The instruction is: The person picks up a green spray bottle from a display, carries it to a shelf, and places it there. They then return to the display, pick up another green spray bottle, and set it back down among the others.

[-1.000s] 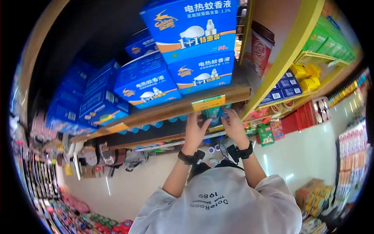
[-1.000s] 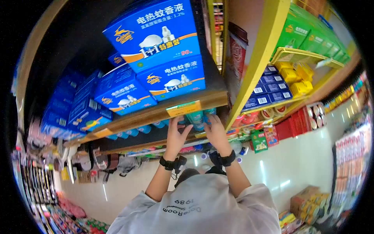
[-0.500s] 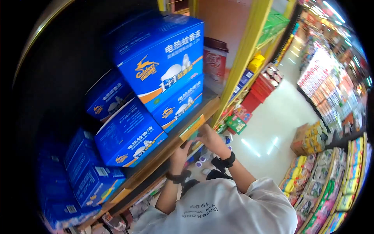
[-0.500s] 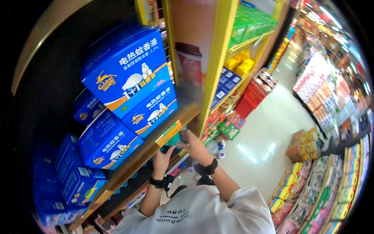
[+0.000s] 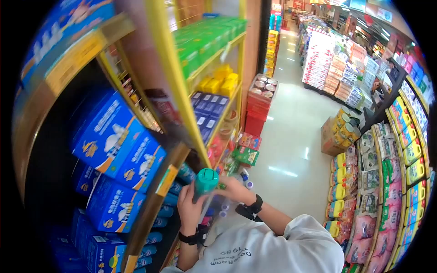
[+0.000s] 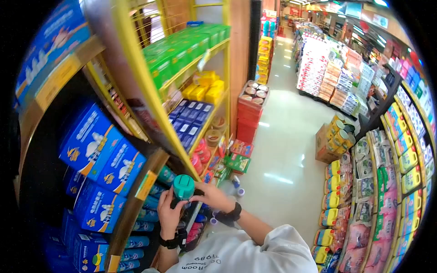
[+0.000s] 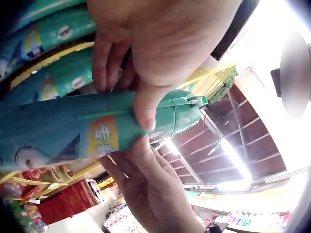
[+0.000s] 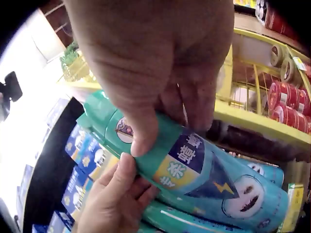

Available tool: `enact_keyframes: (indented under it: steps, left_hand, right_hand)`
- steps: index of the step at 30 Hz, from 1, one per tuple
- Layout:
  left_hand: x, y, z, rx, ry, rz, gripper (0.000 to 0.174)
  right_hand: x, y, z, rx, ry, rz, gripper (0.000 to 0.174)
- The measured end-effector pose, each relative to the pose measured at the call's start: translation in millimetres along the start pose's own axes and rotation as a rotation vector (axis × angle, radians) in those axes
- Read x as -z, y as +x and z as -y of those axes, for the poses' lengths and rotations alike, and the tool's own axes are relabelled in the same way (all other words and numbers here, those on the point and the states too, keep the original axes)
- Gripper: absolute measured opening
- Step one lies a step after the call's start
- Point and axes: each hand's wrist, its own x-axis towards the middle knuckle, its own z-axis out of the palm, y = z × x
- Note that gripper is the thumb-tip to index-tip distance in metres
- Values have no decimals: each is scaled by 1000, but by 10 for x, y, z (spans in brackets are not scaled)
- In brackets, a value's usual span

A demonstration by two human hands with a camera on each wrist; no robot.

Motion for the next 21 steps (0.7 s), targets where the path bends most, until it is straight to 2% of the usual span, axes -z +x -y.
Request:
enact_keyframes:
  steps: [5, 6, 7, 11, 16, 21]
  left_hand:
    - [-617, 151, -767, 39, -85, 91, 59]
    - [-836, 169, -881, 40, -105, 94, 58]
    - [-1046, 212, -991, 39, -119, 99, 57]
    - [-1907, 358, -1451, -83, -185, 119, 40]
    - [-2812, 674, -2031, -216, -248, 287, 37]
    - [-3560, 961, -2583, -282, -350, 440, 45]
  right_hand:
    - [806, -455, -254, 72, 100, -89, 71]
    - [1089, -577, -113, -9, 127, -89, 73]
    - [1287, -696, -187, -11, 206, -135, 66]
    - [2019, -1158, -550, 53, 60, -268, 74]
    - [2916, -1765, -618, -121, 40, -443, 76]
    - [3511, -2207, -993, -136, 22, -658, 78]
